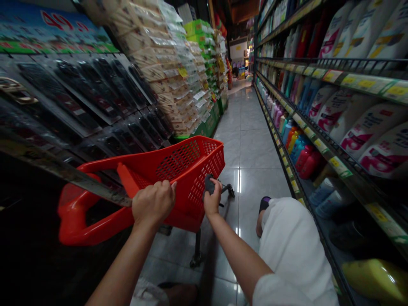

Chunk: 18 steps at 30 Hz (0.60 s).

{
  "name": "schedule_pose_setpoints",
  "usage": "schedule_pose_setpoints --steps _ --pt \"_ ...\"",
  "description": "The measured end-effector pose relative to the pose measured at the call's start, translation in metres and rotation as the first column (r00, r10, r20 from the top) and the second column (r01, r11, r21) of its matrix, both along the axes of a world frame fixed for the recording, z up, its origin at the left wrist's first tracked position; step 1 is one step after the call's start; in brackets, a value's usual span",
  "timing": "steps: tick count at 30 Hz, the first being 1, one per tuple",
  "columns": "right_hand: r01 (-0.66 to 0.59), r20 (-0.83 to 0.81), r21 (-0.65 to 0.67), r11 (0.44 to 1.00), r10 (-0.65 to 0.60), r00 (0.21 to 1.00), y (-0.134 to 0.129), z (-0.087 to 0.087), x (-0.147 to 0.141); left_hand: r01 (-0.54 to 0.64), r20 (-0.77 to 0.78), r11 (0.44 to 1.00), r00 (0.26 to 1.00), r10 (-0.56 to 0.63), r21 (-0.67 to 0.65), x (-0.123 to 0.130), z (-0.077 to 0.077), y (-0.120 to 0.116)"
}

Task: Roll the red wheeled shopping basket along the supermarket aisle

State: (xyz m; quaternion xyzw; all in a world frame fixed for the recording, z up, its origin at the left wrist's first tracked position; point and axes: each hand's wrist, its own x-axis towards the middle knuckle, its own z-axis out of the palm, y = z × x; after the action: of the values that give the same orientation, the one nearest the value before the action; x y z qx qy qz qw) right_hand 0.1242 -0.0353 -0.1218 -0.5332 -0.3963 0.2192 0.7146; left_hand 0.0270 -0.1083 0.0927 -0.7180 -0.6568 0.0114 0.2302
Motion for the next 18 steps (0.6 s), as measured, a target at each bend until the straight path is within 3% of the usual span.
schedule_pose_setpoints --steps 3,6,11,14,18 --pt "-0.012 0.033 0.051 0.999 0.010 0.999 0.034 0.025 0.005 0.004 -0.003 1.000 1.000 -0.003 0.008 0.001 -0.001 0.002" --pt "-0.053 0.053 0.071 0.996 0.050 0.997 0.030 0.031 -0.014 0.005 -0.001 1.000 1.000 -0.005 0.012 0.003 -0.002 0.006" --pt "-0.172 0.116 0.114 0.978 0.159 0.980 -0.038 -0.001 -0.057 0.010 0.018 1.000 1.000 -0.010 0.010 0.006 -0.003 0.011" --pt "-0.281 0.138 0.097 0.955 0.267 0.954 -0.073 -0.028 -0.062 0.006 0.017 1.000 1.000 -0.006 0.015 0.007 -0.002 0.011" --pt "-0.346 0.085 -0.008 0.938 0.345 0.935 -0.072 -0.047 -0.040 0.007 0.010 1.000 1.000 -0.007 0.023 0.007 -0.002 0.009"
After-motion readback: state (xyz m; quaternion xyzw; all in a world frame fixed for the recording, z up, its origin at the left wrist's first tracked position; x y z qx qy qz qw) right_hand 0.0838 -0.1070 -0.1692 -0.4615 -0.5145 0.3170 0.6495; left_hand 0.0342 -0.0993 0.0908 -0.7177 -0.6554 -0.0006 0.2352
